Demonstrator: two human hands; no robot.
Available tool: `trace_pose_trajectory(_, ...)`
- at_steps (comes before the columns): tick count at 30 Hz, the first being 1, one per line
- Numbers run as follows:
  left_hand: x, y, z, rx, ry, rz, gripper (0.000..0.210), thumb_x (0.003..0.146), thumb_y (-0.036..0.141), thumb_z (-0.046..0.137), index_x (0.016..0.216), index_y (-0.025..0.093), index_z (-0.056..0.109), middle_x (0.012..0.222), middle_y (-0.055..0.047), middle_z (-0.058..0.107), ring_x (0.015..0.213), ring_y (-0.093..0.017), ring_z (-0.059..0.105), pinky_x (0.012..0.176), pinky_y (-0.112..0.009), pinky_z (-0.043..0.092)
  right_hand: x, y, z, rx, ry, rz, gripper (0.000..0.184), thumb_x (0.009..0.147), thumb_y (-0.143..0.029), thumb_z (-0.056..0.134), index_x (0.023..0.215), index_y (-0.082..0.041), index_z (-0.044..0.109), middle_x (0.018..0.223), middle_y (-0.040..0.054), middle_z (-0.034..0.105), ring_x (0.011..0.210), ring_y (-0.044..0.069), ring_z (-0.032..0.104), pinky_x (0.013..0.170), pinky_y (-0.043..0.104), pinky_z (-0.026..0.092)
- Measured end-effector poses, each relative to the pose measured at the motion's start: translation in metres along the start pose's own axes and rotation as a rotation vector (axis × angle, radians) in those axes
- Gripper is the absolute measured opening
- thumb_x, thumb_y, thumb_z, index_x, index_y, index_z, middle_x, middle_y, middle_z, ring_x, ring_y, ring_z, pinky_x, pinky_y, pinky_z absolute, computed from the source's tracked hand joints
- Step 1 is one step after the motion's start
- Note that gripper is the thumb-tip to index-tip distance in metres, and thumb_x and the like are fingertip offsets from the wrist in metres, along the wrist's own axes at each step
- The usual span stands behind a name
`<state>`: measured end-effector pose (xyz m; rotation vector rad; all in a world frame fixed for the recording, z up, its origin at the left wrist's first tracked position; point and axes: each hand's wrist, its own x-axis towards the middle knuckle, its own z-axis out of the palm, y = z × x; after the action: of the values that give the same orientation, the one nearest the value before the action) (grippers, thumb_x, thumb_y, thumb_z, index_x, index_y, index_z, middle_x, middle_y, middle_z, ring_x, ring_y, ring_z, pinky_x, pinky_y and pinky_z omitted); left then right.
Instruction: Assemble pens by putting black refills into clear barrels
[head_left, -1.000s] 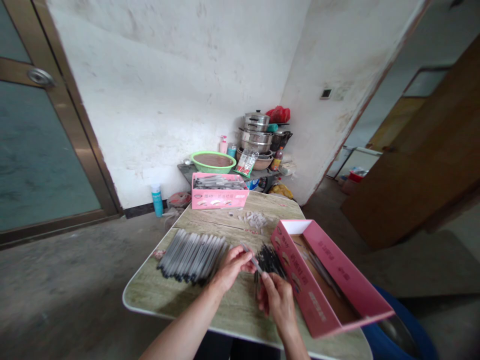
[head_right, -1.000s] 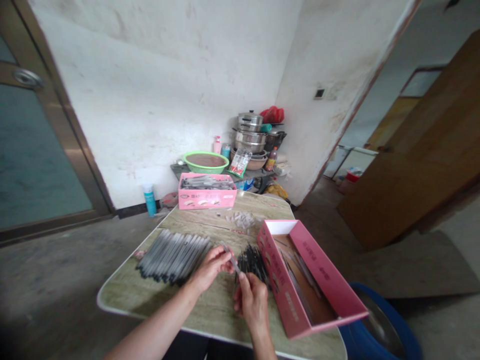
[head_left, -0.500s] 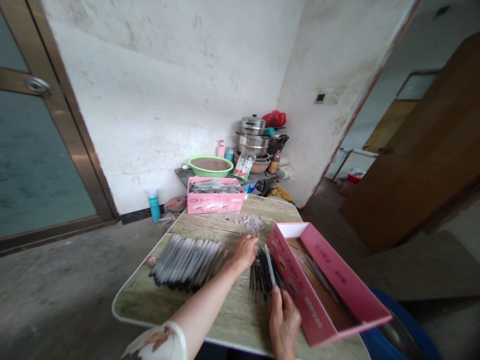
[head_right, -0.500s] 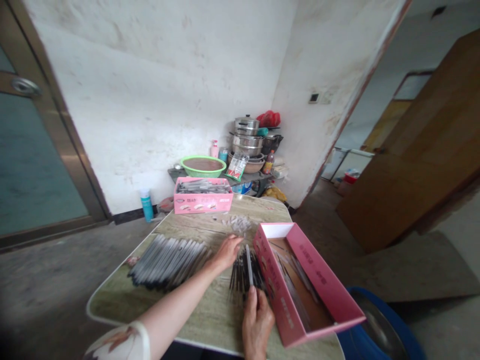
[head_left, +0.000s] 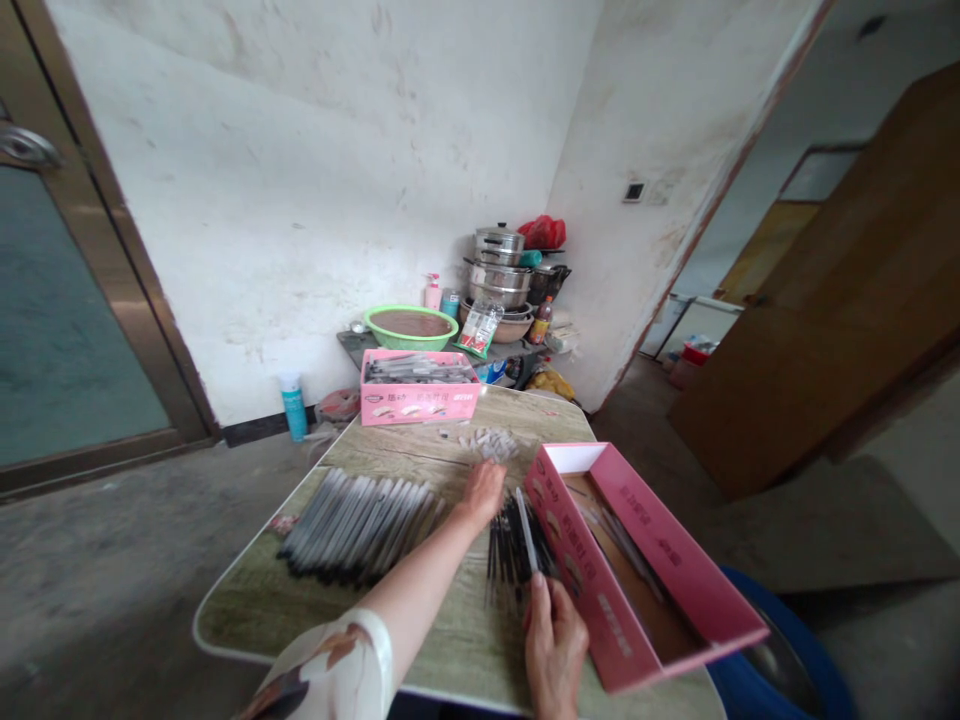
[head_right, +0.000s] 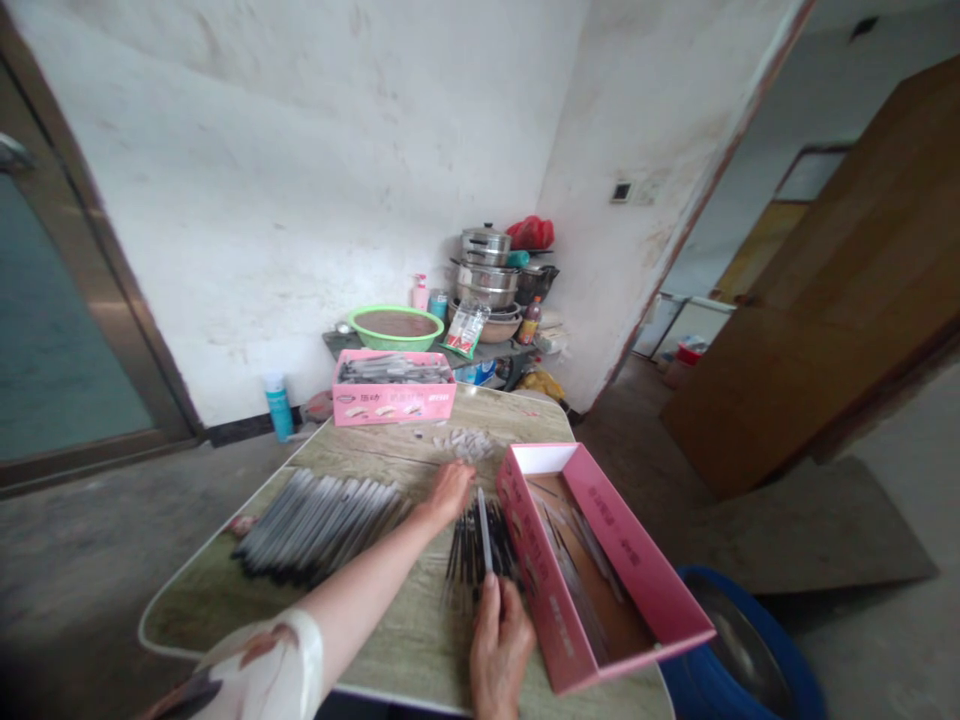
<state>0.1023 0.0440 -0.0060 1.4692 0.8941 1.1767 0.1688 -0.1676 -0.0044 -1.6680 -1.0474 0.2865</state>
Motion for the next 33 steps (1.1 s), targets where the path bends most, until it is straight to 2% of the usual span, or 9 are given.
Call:
trace_pose_trajectory(4,-0.015,0.001,-0.019,0.023,0.079,-0.054,0.019,0.059,0.013,0.075,0.051,0.02,0.059,0.066,-0.005,0.061,0.087,-0.026,0.059,0.085,-0.036,0.041,0.0,0.003,0.002,0.027,-0.018,-0.001,0.049,0.089,-0.059,0.045,0.06,-0.02,0.053,0.048,-0.0028,0.047,0.046,0.013,0.046,0.048,0.022,0.035)
trace_pose_trajectory(6,-0.025,0.003,-0.027,0.014,0.113,-0.082,0.01,0.06,0.016,0.076,0.065,0.02,0.068,0.068,-0.004,0.063,0.078,-0.022,0.058,0.077,-0.033,0.043,-0.001,0.004,0.002,0.035,-0.032,0.005,0.049,0.089,-0.06,0.045,0.061,-0.02,0.053,0.048,-0.003,0.047,0.046,0.013,0.045,0.048,0.023,0.034)
trace_pose_trajectory(7,-0.031,0.005,-0.03,-0.007,0.119,-0.101,0.012,0.063,0.019,0.076,0.073,0.019,0.071,0.068,-0.003,0.064,0.072,-0.02,0.058,0.072,-0.032,0.043,-0.001,0.004,0.003,0.038,-0.037,0.004,0.049,0.088,-0.061,0.045,0.061,-0.02,0.053,0.048,-0.0032,0.046,0.046,0.013,0.045,0.047,0.023,0.034)
trace_pose_trajectory(9,-0.043,0.008,-0.036,-0.144,0.108,-0.153,0.025,0.068,0.028,0.075,0.09,0.017,0.073,0.071,-0.003,0.066,0.064,-0.016,0.056,0.065,-0.028,0.043,-0.001,0.003,0.003,0.039,-0.047,-0.004,0.049,0.088,-0.061,0.045,0.061,-0.02,0.052,0.048,-0.0034,0.045,0.046,0.013,0.044,0.047,0.023,0.033)
trace_pose_trajectory(10,-0.048,0.01,-0.038,-0.283,0.093,-0.189,0.031,0.068,0.032,0.076,0.094,0.015,0.073,0.075,-0.004,0.068,0.063,-0.014,0.055,0.063,-0.026,0.043,-0.001,0.003,0.003,0.039,-0.055,-0.008,0.049,0.088,-0.06,0.046,0.061,-0.02,0.052,0.048,-0.0034,0.044,0.046,0.013,0.044,0.047,0.023,0.033)
trace_pose_trajectory(13,-0.061,0.013,-0.044,-0.678,0.073,-0.248,0.039,0.062,0.033,0.082,0.093,0.012,0.073,0.088,-0.007,0.07,0.066,-0.009,0.057,0.064,-0.021,0.044,-0.002,0.004,0.003,0.042,-0.091,-0.031,0.046,0.089,-0.057,0.046,0.063,-0.019,0.055,0.05,-0.0028,0.046,0.047,0.013,0.045,0.047,0.022,0.034)
trace_pose_trajectory(17,-0.065,0.013,-0.049,-0.888,0.09,-0.278,0.033,0.063,0.028,0.084,0.089,0.012,0.07,0.083,-0.004,0.068,0.071,-0.009,0.061,0.07,-0.02,0.048,-0.002,0.007,0.003,0.02,-0.139,-0.092,0.042,0.089,-0.054,0.048,0.072,-0.017,0.062,0.052,-0.0015,0.05,0.047,0.014,0.047,0.048,0.022,0.036)
trace_pose_trajectory(25,-0.068,0.017,-0.045,-0.923,0.065,-0.231,0.042,0.069,0.031,0.08,0.103,0.014,0.063,0.079,-0.002,0.067,0.072,-0.01,0.064,0.069,-0.021,0.049,-0.003,0.008,0.006,-0.033,-0.214,-0.116,0.045,0.089,-0.055,0.048,0.068,-0.018,0.062,0.05,-0.0009,0.051,0.045,0.014,0.048,0.046,0.023,0.034)
trace_pose_trajectory(33,-0.071,0.014,-0.041,-0.882,0.029,-0.262,0.04,0.068,0.033,0.08,0.098,0.014,0.064,0.084,-0.004,0.068,0.075,-0.012,0.065,0.073,-0.023,0.05,-0.002,0.005,0.005,-0.034,-0.18,-0.14,0.045,0.089,-0.055,0.047,0.07,-0.018,0.064,0.051,-0.0003,0.052,0.045,0.014,0.048,0.047,0.023,0.034)
